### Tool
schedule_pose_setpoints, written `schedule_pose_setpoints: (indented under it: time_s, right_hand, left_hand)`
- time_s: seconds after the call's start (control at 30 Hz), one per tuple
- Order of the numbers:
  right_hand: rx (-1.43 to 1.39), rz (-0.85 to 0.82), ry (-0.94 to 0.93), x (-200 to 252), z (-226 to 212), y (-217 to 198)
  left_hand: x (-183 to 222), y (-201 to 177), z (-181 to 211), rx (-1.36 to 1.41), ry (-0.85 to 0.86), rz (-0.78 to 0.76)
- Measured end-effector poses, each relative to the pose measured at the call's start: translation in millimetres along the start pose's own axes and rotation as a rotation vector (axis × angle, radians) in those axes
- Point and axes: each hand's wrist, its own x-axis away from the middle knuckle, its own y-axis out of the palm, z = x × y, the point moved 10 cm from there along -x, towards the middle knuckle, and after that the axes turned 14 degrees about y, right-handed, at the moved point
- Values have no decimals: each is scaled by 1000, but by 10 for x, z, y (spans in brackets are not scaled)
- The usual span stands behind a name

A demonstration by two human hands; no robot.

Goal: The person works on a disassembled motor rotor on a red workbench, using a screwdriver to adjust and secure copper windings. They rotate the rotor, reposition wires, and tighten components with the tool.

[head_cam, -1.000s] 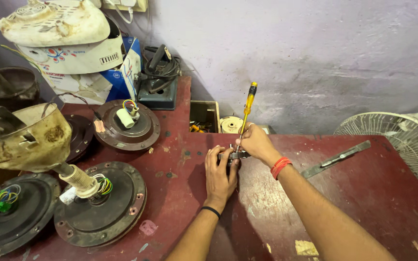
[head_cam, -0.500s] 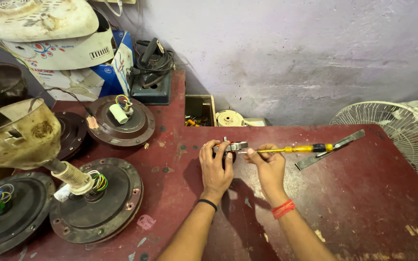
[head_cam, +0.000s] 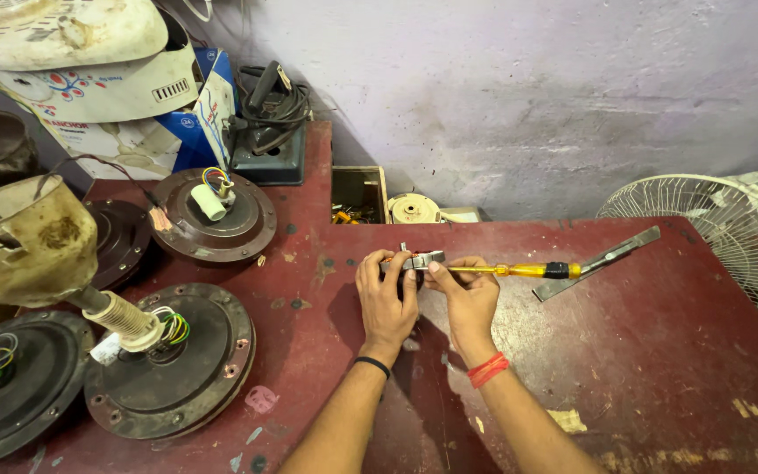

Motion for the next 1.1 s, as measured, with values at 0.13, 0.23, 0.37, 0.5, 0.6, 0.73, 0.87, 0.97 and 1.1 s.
schedule_pose_setpoints:
  time_s: [0.13,0.23,0.37,0.5,0.6,0.73,0.87,0.97,1.1]
  right_hand:
    - [-53,-16,9,12,26,33]
    - [-74,-19,8,24,40,25]
    - [-55,12,-17,93,84,-3]
    - [-82,17,-72,145,92,-3]
    - [-115,18,-71,114,113,11]
    - [-116,13,-72,104,128,28]
    - [-73,0,-77,42,84,-4]
    - [-122,33,28,-92,208,-230]
    - [32,220,151,-93,356,-873]
  left_hand:
    - [6,3,2,-2,-3,-2]
    - [-4,-5,9,9,-4,3]
    - [-12,-26,23,32,-6,5]
    - [-32,-28,40,20,5,4]
    - [-33,-6,36,11,17,3]
    - [-20,39,14,10,39,4]
    - [-39,87,44,7,48,-17]
    - [14,90,33,51,29,-33]
    - [49,71,-48,106,5,-1]
